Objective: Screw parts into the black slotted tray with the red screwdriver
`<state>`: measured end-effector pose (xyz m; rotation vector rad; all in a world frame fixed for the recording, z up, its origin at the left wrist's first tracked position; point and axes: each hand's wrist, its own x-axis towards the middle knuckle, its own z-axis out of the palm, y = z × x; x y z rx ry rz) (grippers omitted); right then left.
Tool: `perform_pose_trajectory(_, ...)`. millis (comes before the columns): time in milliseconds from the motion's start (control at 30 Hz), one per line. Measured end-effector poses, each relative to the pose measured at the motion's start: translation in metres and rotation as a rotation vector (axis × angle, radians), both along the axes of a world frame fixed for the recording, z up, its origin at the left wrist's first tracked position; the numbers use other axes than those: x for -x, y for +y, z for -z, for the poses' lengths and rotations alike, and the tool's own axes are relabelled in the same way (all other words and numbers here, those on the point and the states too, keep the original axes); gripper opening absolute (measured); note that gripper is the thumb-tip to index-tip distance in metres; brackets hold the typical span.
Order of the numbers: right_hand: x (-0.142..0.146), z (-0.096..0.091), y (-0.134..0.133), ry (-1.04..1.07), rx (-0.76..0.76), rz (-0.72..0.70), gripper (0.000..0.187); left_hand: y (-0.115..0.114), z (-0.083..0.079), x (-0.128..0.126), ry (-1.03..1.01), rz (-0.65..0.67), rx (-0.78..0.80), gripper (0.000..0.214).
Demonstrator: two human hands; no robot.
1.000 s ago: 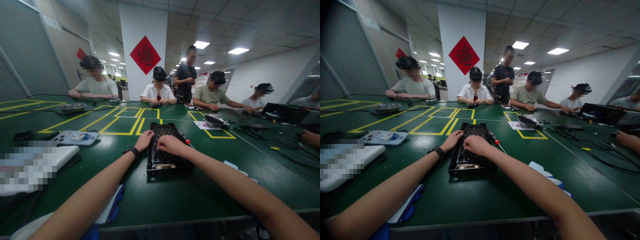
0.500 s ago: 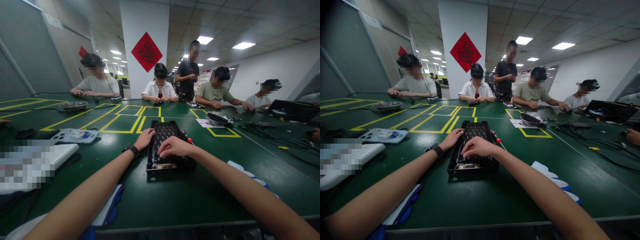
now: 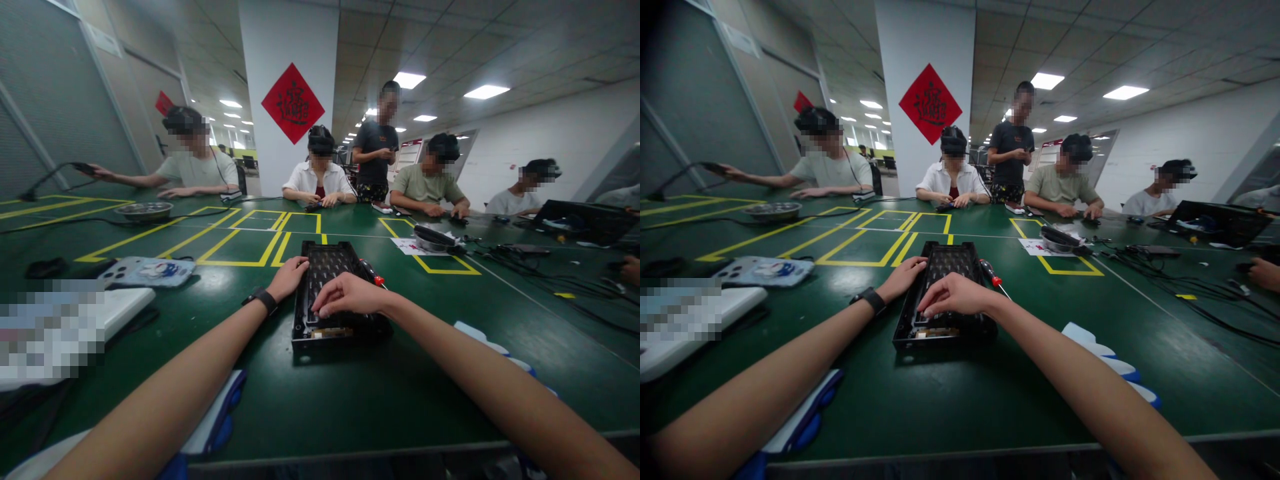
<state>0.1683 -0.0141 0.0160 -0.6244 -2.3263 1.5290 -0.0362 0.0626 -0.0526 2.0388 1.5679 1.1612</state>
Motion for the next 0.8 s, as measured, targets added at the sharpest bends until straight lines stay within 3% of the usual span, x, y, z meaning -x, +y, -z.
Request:
perform_pose_trajectory(300,0.011,-0.003,-0.013,-0.092,-0.283,-0.032,0.022,0.003,0.002,0.001,0.016,0.004,-0.001,0.038)
perform_pose_trajectory(533,0.01,0.001,-0.013,-0.035,-0.062,-0.028,0.029,0.003,0.002,0.001,0.011,0.005,-0.009,0.037)
perform_pose_trajectory(800,0.008,0.001,-0.007,0.011,0.001,0.038,0.027,0.002,0.0,0.001,0.017,-0.001,-0.002,0.038)
